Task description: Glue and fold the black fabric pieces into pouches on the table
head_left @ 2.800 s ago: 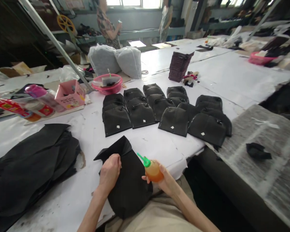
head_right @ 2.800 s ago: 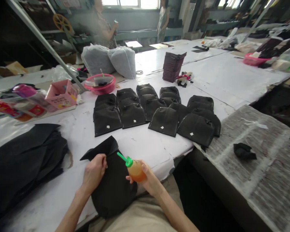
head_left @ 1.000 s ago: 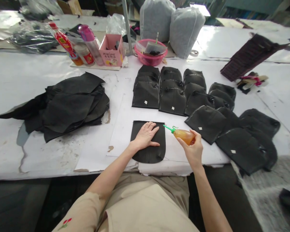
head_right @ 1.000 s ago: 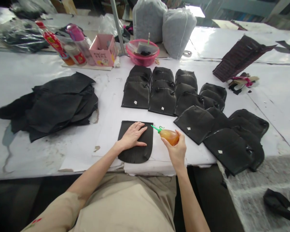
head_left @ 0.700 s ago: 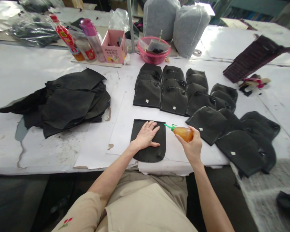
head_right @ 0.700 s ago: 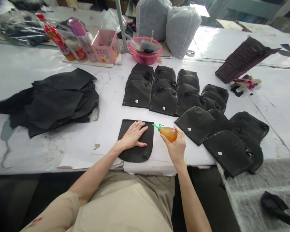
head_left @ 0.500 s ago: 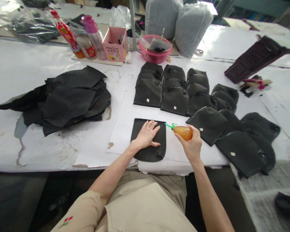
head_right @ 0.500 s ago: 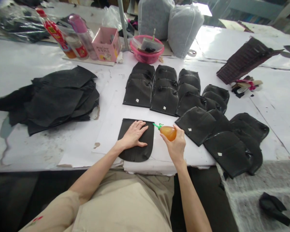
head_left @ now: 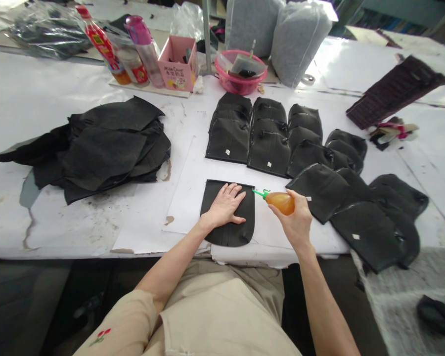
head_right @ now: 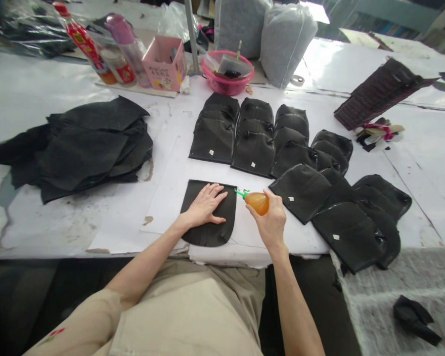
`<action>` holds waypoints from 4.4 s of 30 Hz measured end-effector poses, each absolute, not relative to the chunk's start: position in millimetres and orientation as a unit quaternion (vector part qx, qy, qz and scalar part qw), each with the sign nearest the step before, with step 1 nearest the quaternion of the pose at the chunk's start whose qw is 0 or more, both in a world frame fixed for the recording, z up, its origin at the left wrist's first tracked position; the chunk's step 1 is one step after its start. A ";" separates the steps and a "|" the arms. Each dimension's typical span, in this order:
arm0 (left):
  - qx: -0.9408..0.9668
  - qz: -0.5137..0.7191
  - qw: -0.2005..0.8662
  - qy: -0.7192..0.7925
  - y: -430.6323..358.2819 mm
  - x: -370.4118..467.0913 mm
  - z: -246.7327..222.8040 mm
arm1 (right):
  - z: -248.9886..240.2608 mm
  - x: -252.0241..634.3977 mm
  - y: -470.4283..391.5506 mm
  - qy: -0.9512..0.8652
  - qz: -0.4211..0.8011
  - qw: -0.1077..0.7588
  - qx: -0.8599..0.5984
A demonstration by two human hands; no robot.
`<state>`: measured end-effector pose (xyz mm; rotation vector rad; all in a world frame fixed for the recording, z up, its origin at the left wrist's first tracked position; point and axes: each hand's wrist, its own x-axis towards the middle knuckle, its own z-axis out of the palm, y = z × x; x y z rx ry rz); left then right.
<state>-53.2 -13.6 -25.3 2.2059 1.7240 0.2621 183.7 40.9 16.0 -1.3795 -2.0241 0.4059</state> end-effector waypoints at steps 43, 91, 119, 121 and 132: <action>0.772 0.082 0.167 0.607 -15.2 -54.7 -21.7 | 45.2 207.9 -22.0 -0.797 0.140 0.276 -0.518; 0.766 0.096 0.223 0.596 -63.8 -32.3 -14.3 | 46.7 234.8 -93.2 -0.739 0.199 0.267 -0.585; 0.783 0.074 0.235 0.571 -60.6 -41.1 -5.3 | 24.6 260.1 -101.5 -0.638 0.357 0.281 -0.621; 0.786 0.065 0.216 0.576 -58.4 -38.9 -5.2 | 29.1 261.6 -101.2 -0.598 0.386 0.305 -0.632; 0.768 0.054 0.123 0.626 -26.5 -14.4 -4.5 | 27.0 256.9 -96.9 -0.339 0.540 0.513 -0.575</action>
